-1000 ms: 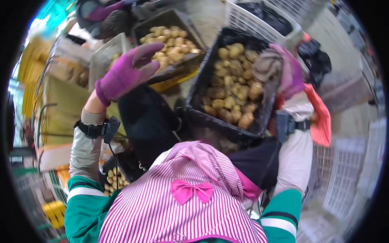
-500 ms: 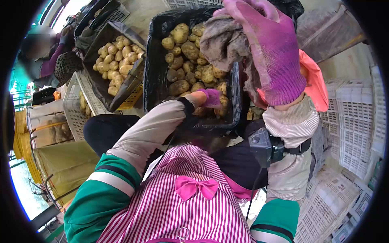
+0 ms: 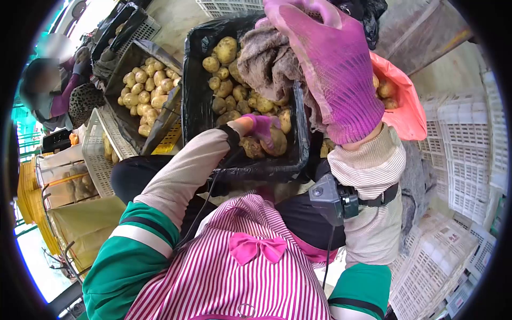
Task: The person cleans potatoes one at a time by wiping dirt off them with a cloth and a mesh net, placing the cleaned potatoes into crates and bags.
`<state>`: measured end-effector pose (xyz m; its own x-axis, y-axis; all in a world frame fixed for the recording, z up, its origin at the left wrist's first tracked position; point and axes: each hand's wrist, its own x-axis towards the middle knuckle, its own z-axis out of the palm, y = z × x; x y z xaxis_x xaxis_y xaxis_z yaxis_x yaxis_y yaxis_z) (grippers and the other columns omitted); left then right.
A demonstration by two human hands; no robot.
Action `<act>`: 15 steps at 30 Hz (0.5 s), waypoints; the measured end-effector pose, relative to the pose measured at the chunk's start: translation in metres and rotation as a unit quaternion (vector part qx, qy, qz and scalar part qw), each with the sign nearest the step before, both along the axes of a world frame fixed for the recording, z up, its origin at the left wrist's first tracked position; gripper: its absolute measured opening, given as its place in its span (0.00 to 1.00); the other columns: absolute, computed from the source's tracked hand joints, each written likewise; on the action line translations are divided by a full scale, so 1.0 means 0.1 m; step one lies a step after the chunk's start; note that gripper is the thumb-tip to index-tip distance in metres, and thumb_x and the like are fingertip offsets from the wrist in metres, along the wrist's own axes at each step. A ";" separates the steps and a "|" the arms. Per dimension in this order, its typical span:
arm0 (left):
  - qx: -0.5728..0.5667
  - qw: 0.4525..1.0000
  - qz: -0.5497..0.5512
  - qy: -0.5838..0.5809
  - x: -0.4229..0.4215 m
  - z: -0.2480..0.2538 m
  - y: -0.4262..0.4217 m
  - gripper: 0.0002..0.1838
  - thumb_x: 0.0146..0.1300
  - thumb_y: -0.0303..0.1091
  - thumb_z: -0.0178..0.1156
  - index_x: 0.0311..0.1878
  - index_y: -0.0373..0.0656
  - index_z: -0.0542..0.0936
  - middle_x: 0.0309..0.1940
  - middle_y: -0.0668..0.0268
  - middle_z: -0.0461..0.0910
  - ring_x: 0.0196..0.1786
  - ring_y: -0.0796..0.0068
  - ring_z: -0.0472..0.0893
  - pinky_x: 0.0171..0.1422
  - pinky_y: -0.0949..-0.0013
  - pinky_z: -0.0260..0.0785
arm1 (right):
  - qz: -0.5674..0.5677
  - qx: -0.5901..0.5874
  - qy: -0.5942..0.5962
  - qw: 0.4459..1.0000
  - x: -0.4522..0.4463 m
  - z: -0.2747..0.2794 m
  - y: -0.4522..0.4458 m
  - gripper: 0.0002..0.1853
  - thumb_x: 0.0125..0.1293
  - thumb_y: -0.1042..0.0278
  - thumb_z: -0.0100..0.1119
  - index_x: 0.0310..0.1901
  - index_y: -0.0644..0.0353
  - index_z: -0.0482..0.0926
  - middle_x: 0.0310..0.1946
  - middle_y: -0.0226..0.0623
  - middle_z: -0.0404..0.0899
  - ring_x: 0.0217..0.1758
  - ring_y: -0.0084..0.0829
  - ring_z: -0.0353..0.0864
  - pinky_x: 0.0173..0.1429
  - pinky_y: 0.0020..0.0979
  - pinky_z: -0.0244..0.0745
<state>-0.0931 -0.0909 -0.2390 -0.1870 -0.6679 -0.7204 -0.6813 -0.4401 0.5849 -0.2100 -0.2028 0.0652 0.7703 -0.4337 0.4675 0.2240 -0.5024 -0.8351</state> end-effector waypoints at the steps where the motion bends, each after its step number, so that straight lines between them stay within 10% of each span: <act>1: 0.085 0.996 0.037 0.011 -0.04 0.23 0.01 0.48 0.39 0.49 0.73 0.67 0.49 0.66 0.56 0.56 0.76 0.57 0.59 0.77 0.56 0.58 0.71 | 0.005 0.002 -0.002 1.000 0.01 0.05 0.04 0.16 0.73 0.60 0.47 0.51 0.63 0.78 0.46 0.38 0.81 0.44 0.26 0.83 0.54 0.26 0.75; 7: 0.043 0.998 -0.012 0.033 -0.20 -0.07 -0.19 0.45 0.39 0.44 0.72 0.66 0.51 0.68 0.60 0.55 0.74 0.62 0.54 0.74 0.62 0.57 0.69 | -0.021 0.227 0.006 0.974 -0.06 0.10 0.06 0.17 0.69 0.63 0.57 0.53 0.67 0.76 0.42 0.39 0.83 0.46 0.28 0.80 0.54 0.24 0.71; 10: 0.020 0.995 -0.039 0.084 -0.19 -0.31 -0.18 0.44 0.39 0.42 0.73 0.65 0.50 0.69 0.62 0.54 0.71 0.64 0.54 0.72 0.65 0.57 0.67 | -0.017 -0.196 0.079 0.977 -0.10 -0.09 -0.14 0.19 0.74 0.65 0.44 0.62 0.62 0.69 0.53 0.37 0.78 0.54 0.29 0.79 0.57 0.29 0.73; 15: 0.074 0.943 0.178 0.273 0.19 0.63 0.06 0.42 0.47 0.28 0.72 0.68 0.52 0.65 0.55 0.60 0.73 0.55 0.66 0.76 0.46 0.69 0.81 | -0.034 0.091 0.011 0.995 -0.12 -0.06 -0.16 0.20 0.74 0.65 0.43 0.63 0.62 0.68 0.56 0.39 0.76 0.56 0.31 0.77 0.59 0.30 0.71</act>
